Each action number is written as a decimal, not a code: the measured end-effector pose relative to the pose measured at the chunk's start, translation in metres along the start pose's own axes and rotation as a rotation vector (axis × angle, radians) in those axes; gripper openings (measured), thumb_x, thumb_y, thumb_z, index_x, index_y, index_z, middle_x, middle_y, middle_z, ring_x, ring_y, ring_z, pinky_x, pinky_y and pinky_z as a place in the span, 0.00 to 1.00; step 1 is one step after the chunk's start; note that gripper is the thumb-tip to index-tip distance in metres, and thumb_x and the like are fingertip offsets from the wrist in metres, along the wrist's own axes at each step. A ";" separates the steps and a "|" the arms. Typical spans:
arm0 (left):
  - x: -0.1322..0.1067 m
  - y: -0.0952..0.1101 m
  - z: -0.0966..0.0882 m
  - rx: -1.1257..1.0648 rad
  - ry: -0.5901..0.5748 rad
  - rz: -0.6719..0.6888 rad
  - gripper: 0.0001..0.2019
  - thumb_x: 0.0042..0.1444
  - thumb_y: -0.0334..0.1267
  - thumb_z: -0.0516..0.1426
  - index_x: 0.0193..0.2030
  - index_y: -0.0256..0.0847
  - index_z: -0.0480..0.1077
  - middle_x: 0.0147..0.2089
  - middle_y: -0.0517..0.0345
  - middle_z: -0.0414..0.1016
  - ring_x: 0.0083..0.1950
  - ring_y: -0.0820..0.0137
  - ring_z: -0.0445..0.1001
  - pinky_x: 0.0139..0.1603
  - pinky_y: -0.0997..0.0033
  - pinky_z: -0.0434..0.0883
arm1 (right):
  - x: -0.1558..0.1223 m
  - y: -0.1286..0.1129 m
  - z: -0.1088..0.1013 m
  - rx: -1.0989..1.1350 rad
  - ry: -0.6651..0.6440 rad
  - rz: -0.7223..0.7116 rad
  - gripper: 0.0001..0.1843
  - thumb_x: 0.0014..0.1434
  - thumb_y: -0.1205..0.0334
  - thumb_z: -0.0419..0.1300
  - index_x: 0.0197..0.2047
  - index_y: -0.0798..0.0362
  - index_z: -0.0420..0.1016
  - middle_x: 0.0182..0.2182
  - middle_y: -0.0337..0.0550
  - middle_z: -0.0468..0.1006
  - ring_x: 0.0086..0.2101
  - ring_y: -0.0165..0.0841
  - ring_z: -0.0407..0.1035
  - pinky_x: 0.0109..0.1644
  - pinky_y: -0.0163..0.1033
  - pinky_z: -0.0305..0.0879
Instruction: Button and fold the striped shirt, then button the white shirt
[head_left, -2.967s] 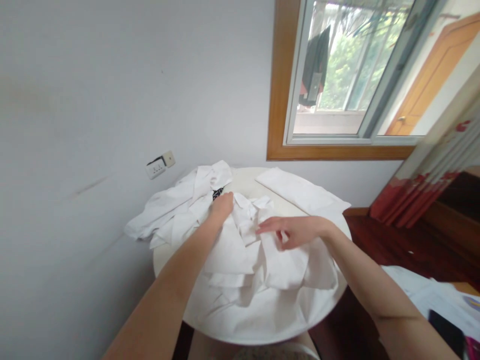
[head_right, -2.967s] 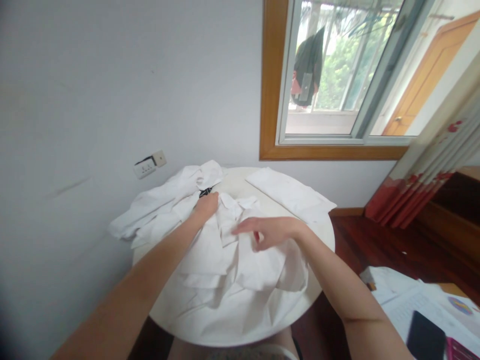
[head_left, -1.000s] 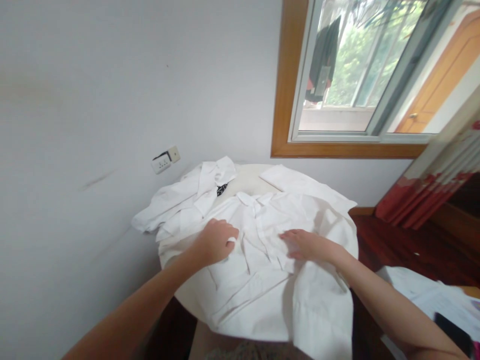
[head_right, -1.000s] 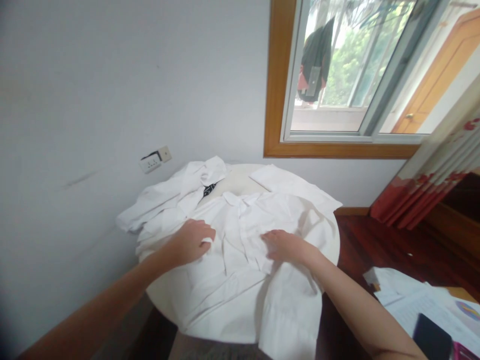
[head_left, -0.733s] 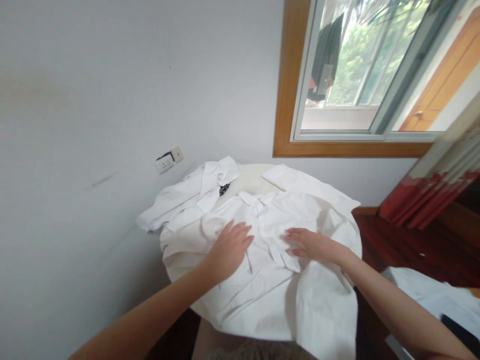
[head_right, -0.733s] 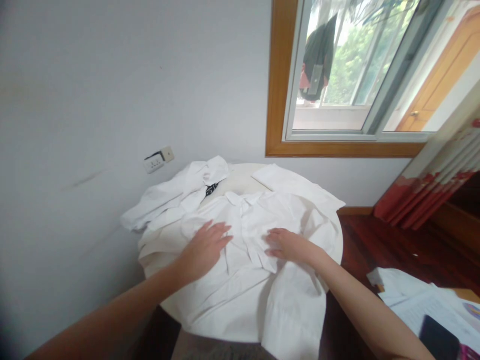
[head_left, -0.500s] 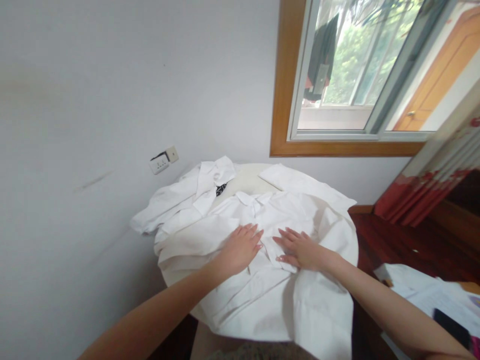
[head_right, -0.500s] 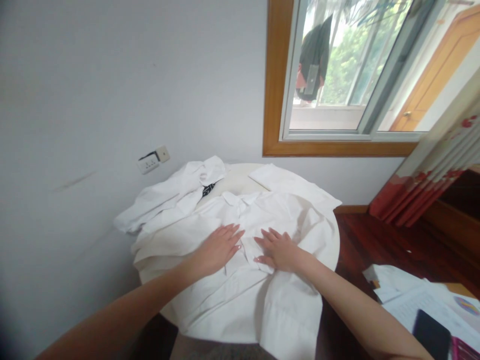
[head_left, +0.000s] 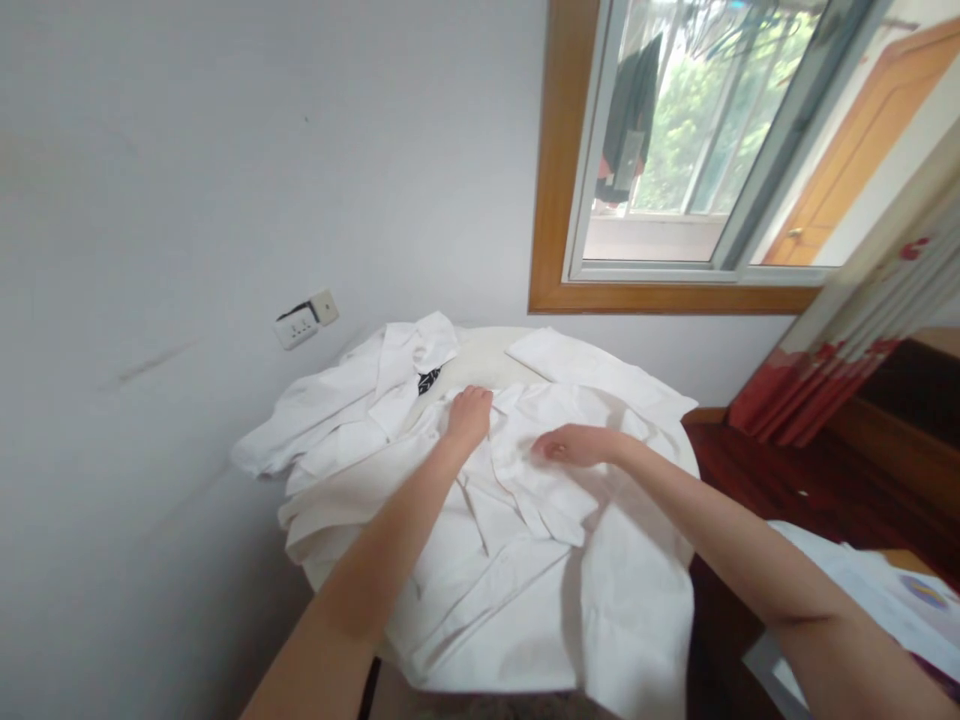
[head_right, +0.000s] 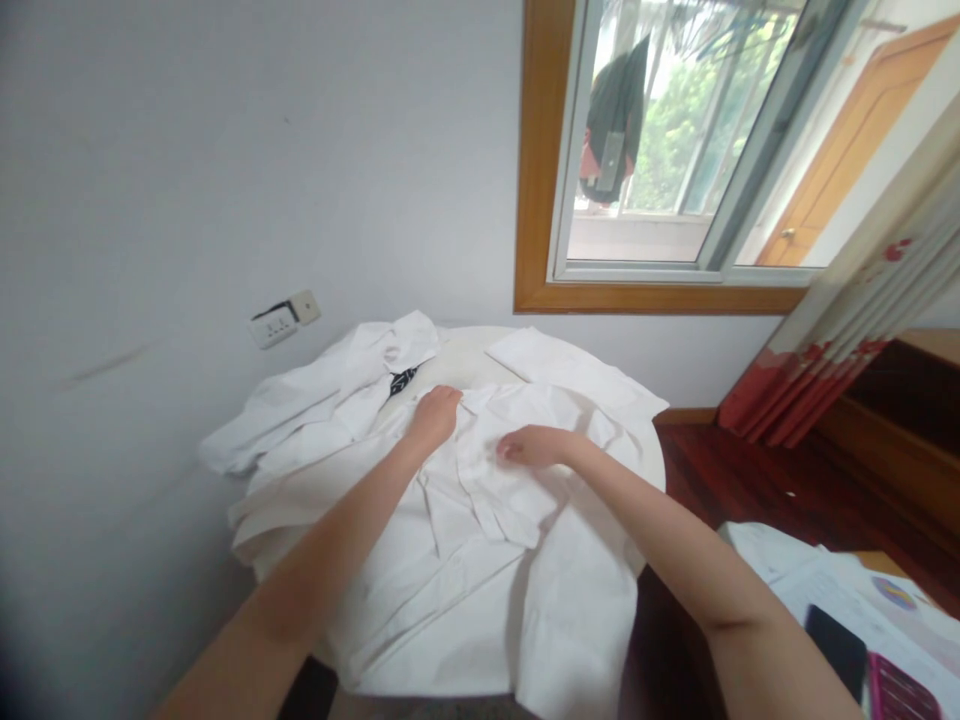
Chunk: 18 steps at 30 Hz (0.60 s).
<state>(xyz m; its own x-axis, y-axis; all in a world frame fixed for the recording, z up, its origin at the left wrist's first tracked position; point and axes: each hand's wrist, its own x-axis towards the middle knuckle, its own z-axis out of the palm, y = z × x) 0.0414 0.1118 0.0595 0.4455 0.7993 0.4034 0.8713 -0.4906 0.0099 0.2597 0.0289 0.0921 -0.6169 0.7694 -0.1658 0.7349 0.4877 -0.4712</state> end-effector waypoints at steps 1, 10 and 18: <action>0.003 -0.005 0.008 -0.043 0.027 -0.022 0.16 0.55 0.24 0.46 0.46 0.34 0.71 0.46 0.42 0.72 0.53 0.59 0.66 0.53 0.57 0.63 | 0.016 0.001 -0.007 -0.045 0.067 0.049 0.17 0.60 0.64 0.51 0.50 0.50 0.74 0.45 0.45 0.77 0.45 0.39 0.71 0.52 0.45 0.63; -0.007 -0.033 0.048 -0.256 0.063 -0.016 0.20 0.55 0.26 0.48 0.53 0.40 0.68 0.51 0.51 0.71 0.59 0.64 0.61 0.61 0.58 0.57 | 0.125 0.000 0.025 -0.222 0.597 0.216 0.22 0.63 0.68 0.44 0.60 0.52 0.61 0.59 0.50 0.61 0.53 0.37 0.62 0.54 0.41 0.60; -0.007 -0.032 0.048 -0.249 0.059 -0.049 0.18 0.53 0.27 0.51 0.50 0.41 0.69 0.46 0.49 0.69 0.54 0.62 0.63 0.58 0.57 0.59 | 0.130 0.022 0.042 -0.196 0.559 0.209 0.18 0.61 0.66 0.47 0.53 0.52 0.67 0.48 0.50 0.65 0.46 0.36 0.64 0.49 0.38 0.61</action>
<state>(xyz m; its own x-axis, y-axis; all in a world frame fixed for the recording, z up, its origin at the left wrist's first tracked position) 0.0200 0.1382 0.0126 0.3851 0.8062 0.4491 0.8106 -0.5281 0.2530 0.1836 0.1223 0.0233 -0.2530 0.9303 0.2655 0.8947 0.3294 -0.3018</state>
